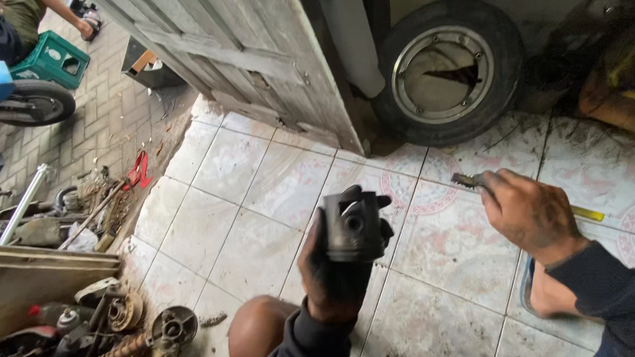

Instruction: The person holds a small cylindrical metal part and scrubs its surfaces with a wire brush. They rotate the part to clean different sides and crevices while seated on the floor.

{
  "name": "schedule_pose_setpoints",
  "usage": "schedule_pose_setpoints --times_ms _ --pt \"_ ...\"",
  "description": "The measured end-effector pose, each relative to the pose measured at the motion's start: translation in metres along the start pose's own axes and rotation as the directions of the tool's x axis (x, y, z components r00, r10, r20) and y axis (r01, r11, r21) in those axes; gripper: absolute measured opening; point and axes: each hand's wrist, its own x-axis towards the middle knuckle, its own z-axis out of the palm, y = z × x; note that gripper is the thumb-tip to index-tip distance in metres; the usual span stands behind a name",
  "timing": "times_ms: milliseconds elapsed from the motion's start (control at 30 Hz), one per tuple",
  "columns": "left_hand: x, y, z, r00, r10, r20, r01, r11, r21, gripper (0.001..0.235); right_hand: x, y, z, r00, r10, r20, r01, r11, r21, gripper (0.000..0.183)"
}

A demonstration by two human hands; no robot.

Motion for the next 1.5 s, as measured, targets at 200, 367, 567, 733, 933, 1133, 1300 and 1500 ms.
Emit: schedule_pose_setpoints --times_ms 200,367,567,733,933,1133,1300,1500 --pt "0.013 -0.021 -0.013 0.981 -0.191 0.027 0.191 0.981 -0.026 0.062 0.012 -0.039 -0.067 0.995 -0.098 -0.017 0.085 0.755 0.650 0.034" --pt "0.022 -0.031 -0.024 0.976 -0.198 -0.091 0.190 0.977 -0.096 0.056 0.000 -0.056 -0.109 0.951 -0.255 -0.176 0.305 0.663 0.684 0.037" --pt "0.022 -0.041 -0.022 0.997 -0.064 -0.048 0.067 0.996 0.054 0.047 -0.022 -0.076 -0.113 0.823 -0.512 -0.247 0.557 0.813 0.171 0.064" --pt "0.017 -0.049 -0.019 0.987 0.043 -0.155 -0.017 0.986 0.169 0.035 -0.029 -0.087 -0.110 0.824 -0.516 -0.234 0.513 0.855 -0.078 0.073" --pt "0.021 -0.042 -0.027 0.981 -0.008 -0.196 0.036 0.990 0.137 0.053 -0.025 -0.051 -0.050 0.788 -0.570 -0.235 0.566 0.820 -0.090 0.076" --pt "0.021 0.004 -0.004 0.977 0.070 -0.203 -0.060 0.997 0.056 0.057 -0.012 -0.029 -0.048 0.944 -0.286 -0.163 0.278 0.958 -0.070 0.023" --pt "0.023 -0.024 -0.031 0.986 -0.033 -0.164 0.024 0.998 -0.062 0.050 -0.020 -0.057 -0.107 0.969 -0.200 -0.143 0.246 0.748 0.616 0.020" --pt "0.024 -0.042 -0.036 0.986 -0.058 -0.157 0.059 0.998 0.003 0.051 -0.015 -0.075 -0.130 0.861 -0.388 -0.329 0.504 0.738 0.448 0.027"
